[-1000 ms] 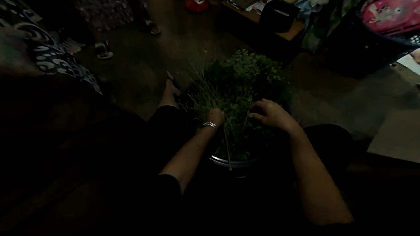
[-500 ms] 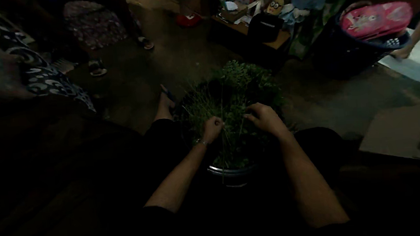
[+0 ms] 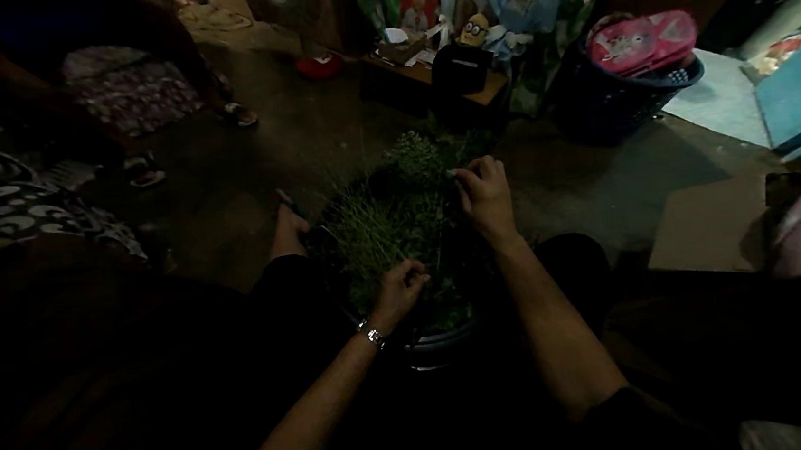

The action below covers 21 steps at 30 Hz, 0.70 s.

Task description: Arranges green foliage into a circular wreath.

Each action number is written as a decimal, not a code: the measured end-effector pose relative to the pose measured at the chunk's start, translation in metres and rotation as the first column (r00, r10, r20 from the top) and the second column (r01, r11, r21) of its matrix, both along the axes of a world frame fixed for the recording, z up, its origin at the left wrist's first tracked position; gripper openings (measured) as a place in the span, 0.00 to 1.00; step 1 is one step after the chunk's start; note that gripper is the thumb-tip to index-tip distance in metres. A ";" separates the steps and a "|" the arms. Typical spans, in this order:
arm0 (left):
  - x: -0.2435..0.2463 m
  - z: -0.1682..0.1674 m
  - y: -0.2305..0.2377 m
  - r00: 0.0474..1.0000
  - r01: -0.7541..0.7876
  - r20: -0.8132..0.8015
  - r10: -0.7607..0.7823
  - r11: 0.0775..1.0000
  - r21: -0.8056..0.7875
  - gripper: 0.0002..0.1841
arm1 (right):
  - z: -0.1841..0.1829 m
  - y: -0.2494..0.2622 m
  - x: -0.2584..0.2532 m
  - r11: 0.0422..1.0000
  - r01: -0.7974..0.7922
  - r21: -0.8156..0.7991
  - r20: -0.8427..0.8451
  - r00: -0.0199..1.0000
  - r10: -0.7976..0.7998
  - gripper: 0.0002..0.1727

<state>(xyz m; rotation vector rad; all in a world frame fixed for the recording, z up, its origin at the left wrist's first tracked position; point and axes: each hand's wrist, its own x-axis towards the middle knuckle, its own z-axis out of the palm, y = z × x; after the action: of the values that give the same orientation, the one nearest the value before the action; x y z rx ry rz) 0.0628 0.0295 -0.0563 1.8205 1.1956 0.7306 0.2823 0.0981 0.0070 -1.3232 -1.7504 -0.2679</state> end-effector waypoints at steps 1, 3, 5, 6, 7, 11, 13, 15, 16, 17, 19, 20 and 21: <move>0.000 -0.001 -0.001 1.000 -0.002 0.012 0.002 1.000 0.009 0.12 | -0.001 -0.001 0.000 1.000 0.004 -0.004 0.013 1.000 -0.004 0.09; 0.000 -0.001 -0.002 1.000 -0.009 0.017 0.009 1.000 0.014 0.12 | 0.001 -0.006 -0.001 0.999 0.013 -0.038 0.006 1.000 -0.012 0.10; 0.000 -0.002 -0.002 0.999 -0.015 0.031 0.014 1.000 0.020 0.12 | 0.004 -0.011 -0.002 0.995 0.034 -0.096 -0.035 0.999 -0.037 0.13; 0.000 -0.003 -0.001 0.999 -0.015 0.044 0.014 1.000 0.023 0.12 | 0.006 -0.013 -0.003 0.991 0.042 -0.127 -0.061 0.997 -0.050 0.15; -0.001 -0.005 -0.001 0.998 -0.012 0.055 0.011 1.000 0.025 0.12 | 0.008 -0.015 -0.004 0.985 0.050 -0.163 -0.090 0.994 -0.065 0.17; -0.001 -0.003 -0.001 1.000 0.009 0.022 -0.009 1.000 -0.007 0.12 | 0.006 -0.015 -0.003 0.985 0.054 -0.162 -0.101 0.992 -0.071 0.16; 0.000 -0.002 -0.003 1.000 0.015 0.005 -0.015 1.000 -0.017 0.13 | 0.003 -0.014 -0.002 0.991 0.046 -0.126 -0.055 0.997 -0.053 0.15; 0.000 -0.001 -0.003 1.000 0.014 0.007 -0.013 0.999 -0.036 0.13 | 0.001 -0.012 -0.003 0.994 0.044 -0.102 -0.023 0.999 -0.047 0.12; -0.001 0.001 -0.003 1.000 0.013 0.007 -0.012 0.999 -0.043 0.13 | -0.001 -0.011 -0.004 0.996 0.038 -0.081 -0.013 0.999 -0.039 0.11; -0.001 0.002 -0.003 1.000 0.010 0.006 -0.010 0.999 -0.046 0.12 | -0.001 -0.010 -0.005 0.998 0.030 -0.064 -0.005 1.000 -0.031 0.10; 0.000 0.004 -0.004 1.000 0.015 -0.003 -0.015 0.999 -0.045 0.12 | -0.001 -0.010 -0.005 0.997 0.019 -0.073 0.022 1.000 -0.017 0.09; 0.000 0.004 -0.004 1.000 0.020 -0.001 -0.020 0.999 -0.035 0.12 | 0.000 -0.011 -0.004 0.996 0.020 -0.092 0.036 0.999 -0.016 0.09; 0.000 0.004 -0.005 1.000 0.027 -0.002 -0.027 0.999 -0.028 0.12 | 0.002 -0.012 -0.004 0.992 0.025 -0.125 0.048 0.999 -0.019 0.10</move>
<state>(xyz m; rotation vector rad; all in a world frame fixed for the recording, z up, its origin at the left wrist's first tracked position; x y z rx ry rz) 0.0625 0.0247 -0.0522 1.8117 1.1750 0.6935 0.2785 0.0862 0.0092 -1.4368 -1.8174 -0.2049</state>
